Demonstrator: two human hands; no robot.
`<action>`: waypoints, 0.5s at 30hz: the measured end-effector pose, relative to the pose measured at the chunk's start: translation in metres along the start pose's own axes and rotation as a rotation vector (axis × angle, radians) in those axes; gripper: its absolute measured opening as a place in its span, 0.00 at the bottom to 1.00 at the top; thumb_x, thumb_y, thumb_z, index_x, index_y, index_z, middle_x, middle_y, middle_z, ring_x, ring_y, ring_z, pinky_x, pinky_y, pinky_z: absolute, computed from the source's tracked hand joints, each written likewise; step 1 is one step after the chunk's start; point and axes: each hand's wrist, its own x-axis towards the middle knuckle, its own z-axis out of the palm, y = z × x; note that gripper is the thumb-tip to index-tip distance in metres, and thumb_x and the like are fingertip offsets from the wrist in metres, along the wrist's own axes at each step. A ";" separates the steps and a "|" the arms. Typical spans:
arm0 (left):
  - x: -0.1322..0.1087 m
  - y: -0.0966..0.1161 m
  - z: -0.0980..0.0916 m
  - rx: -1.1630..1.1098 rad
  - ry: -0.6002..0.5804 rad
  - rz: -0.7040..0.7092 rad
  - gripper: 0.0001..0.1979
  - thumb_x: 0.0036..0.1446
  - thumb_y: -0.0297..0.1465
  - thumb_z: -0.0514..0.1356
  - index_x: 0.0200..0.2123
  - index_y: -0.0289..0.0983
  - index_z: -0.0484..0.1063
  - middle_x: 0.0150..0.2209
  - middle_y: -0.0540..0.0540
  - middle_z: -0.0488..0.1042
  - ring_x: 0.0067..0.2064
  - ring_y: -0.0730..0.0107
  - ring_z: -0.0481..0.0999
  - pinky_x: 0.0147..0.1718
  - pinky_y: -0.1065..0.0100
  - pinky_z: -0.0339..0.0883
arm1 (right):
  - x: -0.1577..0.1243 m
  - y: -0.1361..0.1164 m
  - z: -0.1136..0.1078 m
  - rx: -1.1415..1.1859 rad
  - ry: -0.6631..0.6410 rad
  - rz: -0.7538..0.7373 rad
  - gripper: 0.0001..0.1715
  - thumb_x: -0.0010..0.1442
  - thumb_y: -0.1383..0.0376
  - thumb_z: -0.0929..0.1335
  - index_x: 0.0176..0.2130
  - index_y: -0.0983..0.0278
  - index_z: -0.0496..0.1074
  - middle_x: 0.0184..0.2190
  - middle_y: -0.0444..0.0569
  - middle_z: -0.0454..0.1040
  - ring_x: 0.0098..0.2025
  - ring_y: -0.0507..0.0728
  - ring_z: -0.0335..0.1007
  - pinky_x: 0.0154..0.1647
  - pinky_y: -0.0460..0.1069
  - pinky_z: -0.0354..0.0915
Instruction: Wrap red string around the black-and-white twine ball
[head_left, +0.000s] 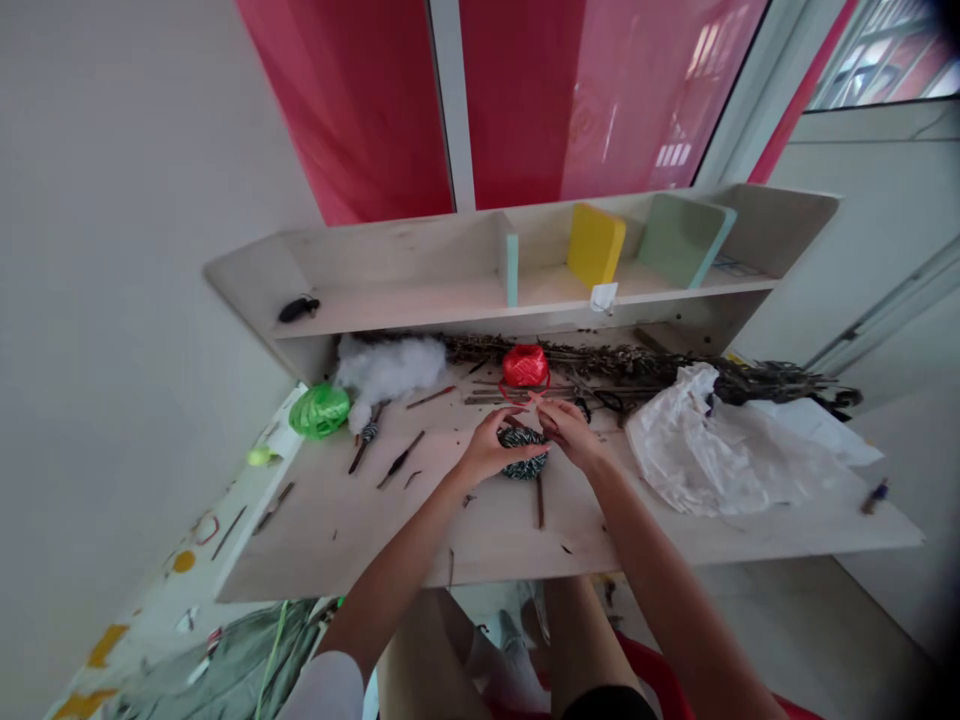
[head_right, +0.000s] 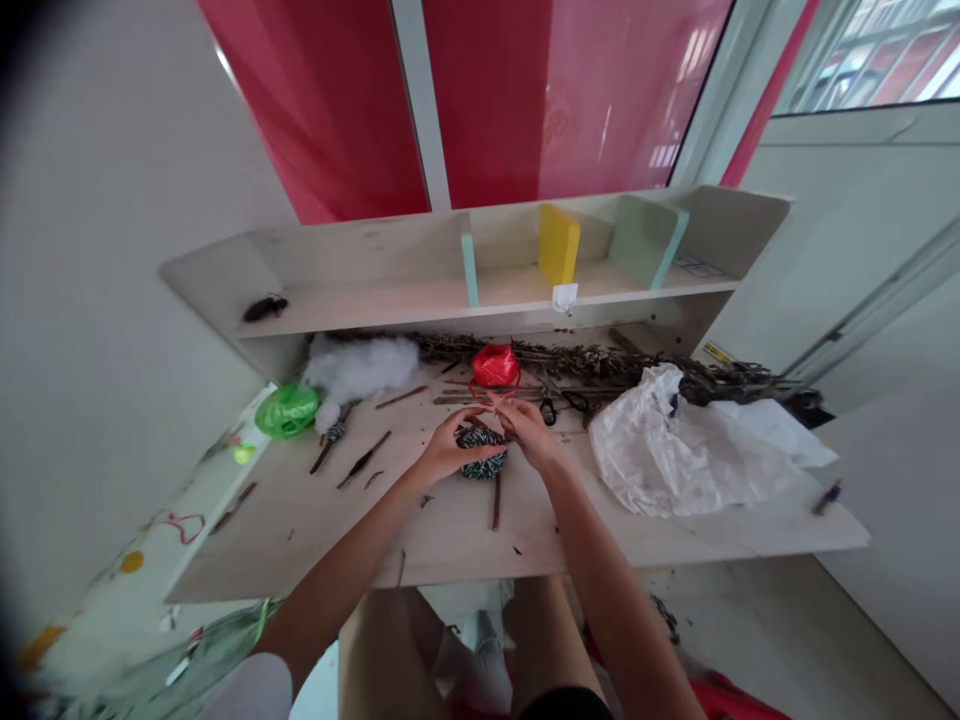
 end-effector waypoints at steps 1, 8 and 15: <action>0.000 -0.002 0.000 0.017 0.009 0.028 0.33 0.38 0.40 0.71 0.49 0.38 0.70 0.45 0.44 0.75 0.46 0.63 0.72 0.49 0.64 0.63 | -0.001 -0.002 0.001 0.004 -0.001 -0.014 0.25 0.43 0.49 0.74 0.20 0.63 0.61 0.13 0.34 0.46 0.16 0.44 0.35 0.15 0.44 0.35; 0.004 -0.011 0.003 0.116 0.061 0.002 0.19 0.53 0.45 0.59 0.41 0.37 0.74 0.39 0.45 0.77 0.43 0.65 0.75 0.46 0.66 0.65 | -0.007 -0.008 0.005 -0.001 -0.071 0.003 0.26 0.41 0.49 0.75 0.20 0.64 0.62 0.14 0.34 0.47 0.17 0.44 0.37 0.18 0.44 0.36; 0.005 -0.009 0.005 0.246 0.202 0.057 0.19 0.57 0.45 0.54 0.36 0.37 0.75 0.35 0.44 0.78 0.39 0.64 0.75 0.45 0.65 0.64 | -0.007 -0.011 -0.004 -0.038 -0.059 -0.066 0.26 0.44 0.49 0.74 0.20 0.64 0.61 0.14 0.35 0.49 0.18 0.44 0.37 0.20 0.45 0.38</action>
